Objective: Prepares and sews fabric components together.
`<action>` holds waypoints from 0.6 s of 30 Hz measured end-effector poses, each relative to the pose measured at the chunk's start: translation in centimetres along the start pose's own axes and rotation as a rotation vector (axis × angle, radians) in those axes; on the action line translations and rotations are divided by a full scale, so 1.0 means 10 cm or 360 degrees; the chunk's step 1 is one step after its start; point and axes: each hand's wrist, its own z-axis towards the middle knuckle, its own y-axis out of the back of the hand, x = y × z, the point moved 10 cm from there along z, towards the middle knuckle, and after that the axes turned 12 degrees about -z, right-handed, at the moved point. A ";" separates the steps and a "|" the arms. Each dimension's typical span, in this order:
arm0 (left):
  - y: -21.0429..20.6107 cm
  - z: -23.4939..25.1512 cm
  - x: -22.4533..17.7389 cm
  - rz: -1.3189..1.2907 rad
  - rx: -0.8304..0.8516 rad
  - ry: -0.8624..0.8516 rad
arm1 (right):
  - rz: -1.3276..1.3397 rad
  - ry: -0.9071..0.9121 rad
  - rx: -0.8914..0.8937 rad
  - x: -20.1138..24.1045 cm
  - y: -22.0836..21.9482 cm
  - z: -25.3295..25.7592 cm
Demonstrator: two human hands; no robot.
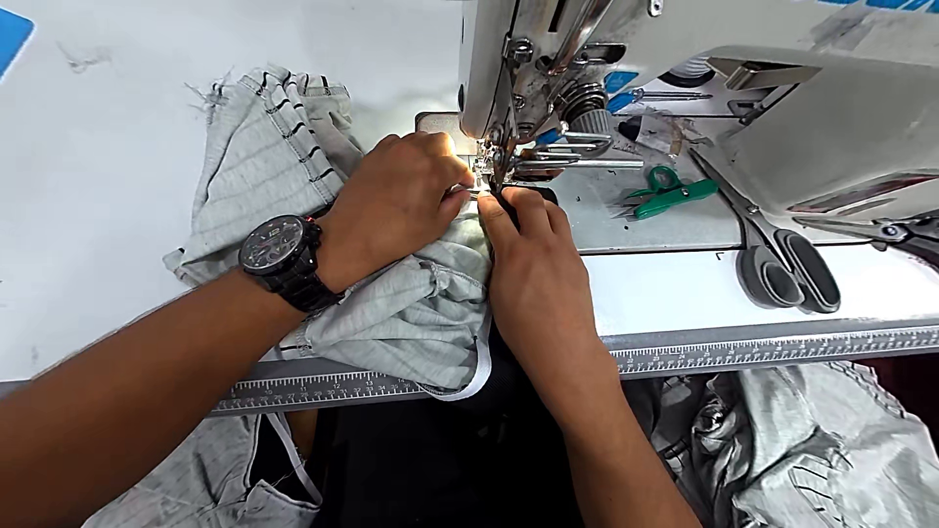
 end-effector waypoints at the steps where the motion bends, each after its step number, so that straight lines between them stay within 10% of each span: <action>1: 0.00 0.01 -0.01 0.0001 -0.0002 -0.0011 | -0.0004 0.0004 -0.0010 0.00 0.00 0.00; 18: 0.07 0.02 -0.01 -0.0082 -0.0080 -0.0028 | -0.0157 -0.0004 0.0054 0.03 -0.03 0.07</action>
